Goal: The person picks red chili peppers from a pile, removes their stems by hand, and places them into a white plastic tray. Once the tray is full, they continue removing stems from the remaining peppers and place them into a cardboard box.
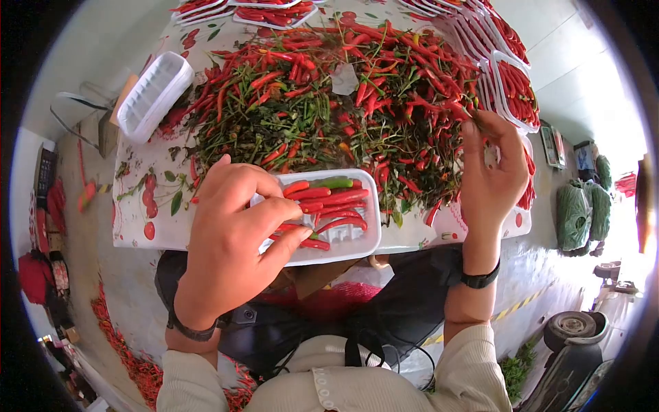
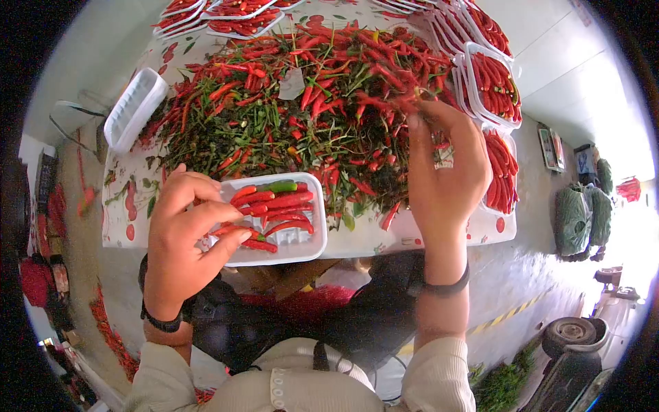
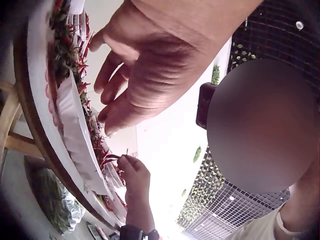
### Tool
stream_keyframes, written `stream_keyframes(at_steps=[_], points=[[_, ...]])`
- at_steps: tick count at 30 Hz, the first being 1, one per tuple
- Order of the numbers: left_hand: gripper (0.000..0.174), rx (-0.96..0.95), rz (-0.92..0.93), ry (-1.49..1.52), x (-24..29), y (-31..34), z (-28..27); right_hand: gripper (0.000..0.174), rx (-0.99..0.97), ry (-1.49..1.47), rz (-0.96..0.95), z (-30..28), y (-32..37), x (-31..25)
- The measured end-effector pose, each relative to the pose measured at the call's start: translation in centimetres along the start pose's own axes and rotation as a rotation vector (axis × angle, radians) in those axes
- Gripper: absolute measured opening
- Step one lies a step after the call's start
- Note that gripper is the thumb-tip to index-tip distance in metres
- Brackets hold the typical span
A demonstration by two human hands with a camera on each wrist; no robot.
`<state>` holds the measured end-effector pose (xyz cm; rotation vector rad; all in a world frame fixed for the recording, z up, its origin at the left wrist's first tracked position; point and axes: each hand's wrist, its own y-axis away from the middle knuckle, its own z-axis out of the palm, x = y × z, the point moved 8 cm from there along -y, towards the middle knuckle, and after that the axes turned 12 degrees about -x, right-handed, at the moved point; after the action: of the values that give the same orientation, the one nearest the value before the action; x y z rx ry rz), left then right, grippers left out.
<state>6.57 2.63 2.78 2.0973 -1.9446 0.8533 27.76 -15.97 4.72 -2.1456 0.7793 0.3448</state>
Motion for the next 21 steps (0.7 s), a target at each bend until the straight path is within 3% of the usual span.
stream_keyframes(at_steps=[4, 7, 10, 14, 21], points=[[0.026, -0.009, 0.012, -0.019, 0.0, 0.0, 0.0, 0.017, 0.055, -0.555, 0.061, 0.5, 0.9, 0.8], [0.026, -0.01, 0.019, -0.024, 0.0, -0.1, 0.0, 0.015, -0.04, -0.451, 0.073, 0.7, 0.5, 0.6], [0.026, -0.019, 0.022, -0.021, 0.1, -0.1, 0.2, 0.014, -0.187, -0.048, 0.088, 1.2, -0.1, -0.2], [0.025, -0.028, 0.021, -0.028, 0.0, -0.1, 0.3, 0.015, -0.356, 0.184, 0.156, 2.4, 0.2, 0.3], [0.024, -0.022, 0.009, -0.029, 0.1, -0.2, 0.2, 0.015, -0.161, -0.005, 0.081, 1.3, 0.4, -0.5]])
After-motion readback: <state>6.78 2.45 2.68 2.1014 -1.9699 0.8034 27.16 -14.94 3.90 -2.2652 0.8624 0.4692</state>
